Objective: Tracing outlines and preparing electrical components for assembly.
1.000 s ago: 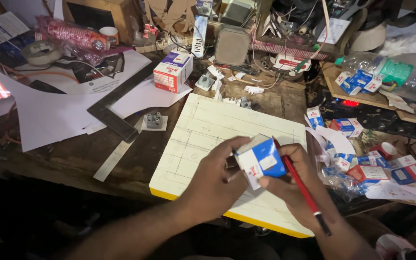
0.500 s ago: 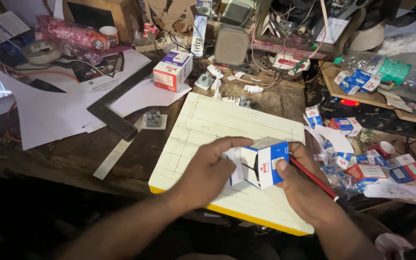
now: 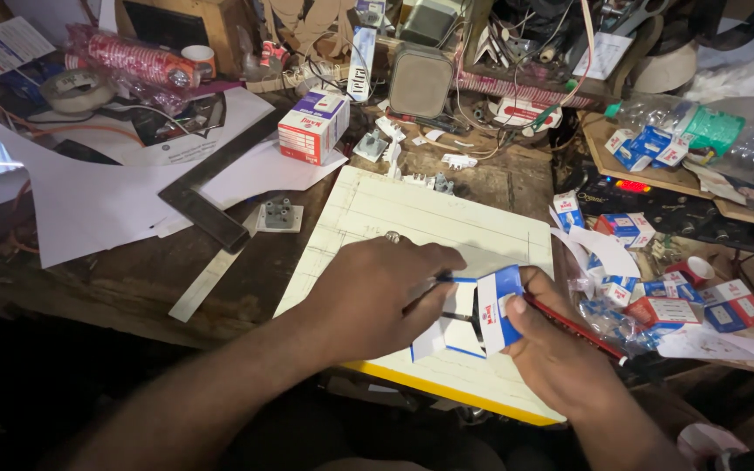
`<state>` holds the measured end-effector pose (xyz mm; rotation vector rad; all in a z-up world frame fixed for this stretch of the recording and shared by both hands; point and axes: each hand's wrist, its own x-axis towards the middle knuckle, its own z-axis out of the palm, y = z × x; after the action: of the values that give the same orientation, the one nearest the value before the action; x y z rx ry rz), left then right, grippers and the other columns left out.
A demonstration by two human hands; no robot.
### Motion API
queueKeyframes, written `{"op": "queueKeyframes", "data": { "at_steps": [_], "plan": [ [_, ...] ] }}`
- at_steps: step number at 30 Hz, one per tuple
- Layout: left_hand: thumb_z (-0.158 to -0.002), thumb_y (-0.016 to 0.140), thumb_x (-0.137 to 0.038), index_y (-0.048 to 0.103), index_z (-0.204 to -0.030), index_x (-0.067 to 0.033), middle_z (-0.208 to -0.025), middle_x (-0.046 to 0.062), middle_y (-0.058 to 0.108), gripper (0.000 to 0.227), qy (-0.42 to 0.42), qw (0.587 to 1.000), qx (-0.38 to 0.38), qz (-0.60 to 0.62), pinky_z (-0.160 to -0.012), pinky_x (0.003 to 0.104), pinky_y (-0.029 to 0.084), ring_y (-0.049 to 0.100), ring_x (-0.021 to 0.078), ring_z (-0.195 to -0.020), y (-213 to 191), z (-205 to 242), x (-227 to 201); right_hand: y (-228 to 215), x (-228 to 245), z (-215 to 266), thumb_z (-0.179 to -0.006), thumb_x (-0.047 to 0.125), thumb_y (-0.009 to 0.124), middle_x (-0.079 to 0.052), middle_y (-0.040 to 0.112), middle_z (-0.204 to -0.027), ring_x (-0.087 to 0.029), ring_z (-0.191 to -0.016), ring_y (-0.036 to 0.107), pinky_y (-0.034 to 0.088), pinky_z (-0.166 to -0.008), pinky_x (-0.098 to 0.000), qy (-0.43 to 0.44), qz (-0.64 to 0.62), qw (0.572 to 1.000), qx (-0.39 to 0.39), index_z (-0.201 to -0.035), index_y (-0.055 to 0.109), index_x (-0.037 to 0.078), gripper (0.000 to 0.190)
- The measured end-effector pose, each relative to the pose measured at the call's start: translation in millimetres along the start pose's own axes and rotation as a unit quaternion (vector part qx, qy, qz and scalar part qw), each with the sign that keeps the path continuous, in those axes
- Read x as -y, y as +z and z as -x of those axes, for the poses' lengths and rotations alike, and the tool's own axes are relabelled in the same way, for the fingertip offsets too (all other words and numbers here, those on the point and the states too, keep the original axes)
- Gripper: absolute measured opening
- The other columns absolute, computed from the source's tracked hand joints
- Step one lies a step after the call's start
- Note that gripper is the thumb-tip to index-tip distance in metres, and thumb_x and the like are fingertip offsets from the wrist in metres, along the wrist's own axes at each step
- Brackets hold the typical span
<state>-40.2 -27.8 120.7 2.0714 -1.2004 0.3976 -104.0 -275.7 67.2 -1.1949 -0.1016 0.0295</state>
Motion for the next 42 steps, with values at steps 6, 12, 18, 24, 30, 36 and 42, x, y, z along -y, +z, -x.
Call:
{"op": "queueKeyframes", "data": {
  "at_steps": [6,12,18,24,30,36,42],
  "plan": [
    [-0.08,0.081,-0.046,0.069,-0.119,-0.0083,-0.093,0.011,0.075,0.056,0.05,0.999,-0.013,-0.003,-0.074,0.045,0.056,0.072,0.0328,-0.085,0,2,-1,-3,-5,7,-0.097,0.021,0.063,-0.013,0.063,-0.125,-0.022,-0.119,0.061,0.046,-0.104,-0.0447,0.007,0.012,1.0,-0.004,-0.132,0.05,0.001,0.043],
    [-0.086,0.075,-0.032,0.067,-0.118,-0.0081,-0.089,0.012,0.074,0.041,0.012,0.999,0.002,0.037,-0.072,0.044,0.057,0.073,0.0323,-0.082,-7,1,-11,-20,-14,7,-0.099,0.02,0.063,-0.013,0.062,-0.121,-0.024,-0.113,0.061,0.047,-0.1,-0.0468,0.013,0.011,1.0,-0.005,-0.133,0.049,0.001,0.042],
    [-0.096,0.068,-0.019,0.06,-0.11,-0.0087,-0.08,0.011,0.07,0.019,-0.054,0.99,-0.027,0.124,-0.063,0.042,0.055,0.073,0.0317,-0.073,1,-2,-4,-3,-3,12,-0.096,0.023,0.063,-0.015,0.06,-0.133,-0.025,-0.127,0.058,0.043,-0.11,-0.0466,0.011,-0.03,0.999,0.034,-0.139,0.047,0.001,0.052],
    [-0.091,0.076,-0.022,0.068,-0.103,-0.0116,-0.101,0.008,0.071,0.018,0.09,0.99,-0.11,0.0,-0.07,0.042,0.056,0.072,0.0305,-0.083,0,2,-1,-14,-10,14,-0.098,0.021,0.064,-0.015,0.058,-0.135,-0.026,-0.129,0.056,0.041,-0.112,-0.0484,-0.02,-0.02,0.999,0.042,-0.138,0.045,0.001,0.049],
    [-0.082,0.083,-0.034,0.071,-0.101,-0.0115,-0.121,0.009,0.068,0.032,0.138,0.987,-0.083,-0.021,-0.074,0.041,0.057,0.072,0.0291,-0.089,8,4,6,-9,-6,15,-0.096,0.021,0.063,-0.013,0.058,-0.133,-0.026,-0.126,0.057,0.044,-0.108,-0.052,-0.031,-0.013,0.999,0.0,-0.138,0.045,0.005,0.048],
    [-0.08,0.085,-0.032,0.073,-0.109,-0.0089,-0.134,0.015,0.062,0.039,0.137,0.99,-0.039,0.003,-0.081,0.044,0.056,0.068,0.0326,-0.098,12,5,-4,-5,0,13,-0.1,0.026,0.059,-0.015,0.062,-0.131,-0.026,-0.12,0.063,0.051,-0.1,-0.0562,-0.046,0.01,0.999,-0.022,-0.135,0.046,0.004,0.043],
    [-0.088,0.083,-0.029,0.072,-0.1,-0.008,-0.14,0.017,0.06,0.026,0.104,0.991,-0.042,0.077,-0.097,0.045,0.053,0.064,0.0365,-0.117,30,6,2,-6,-1,11,-0.1,0.028,0.057,-0.012,0.064,-0.127,-0.024,-0.116,0.064,0.052,-0.096,-0.0534,-0.044,0.012,0.997,-0.064,-0.136,0.048,0.007,0.042]
  ]
}}
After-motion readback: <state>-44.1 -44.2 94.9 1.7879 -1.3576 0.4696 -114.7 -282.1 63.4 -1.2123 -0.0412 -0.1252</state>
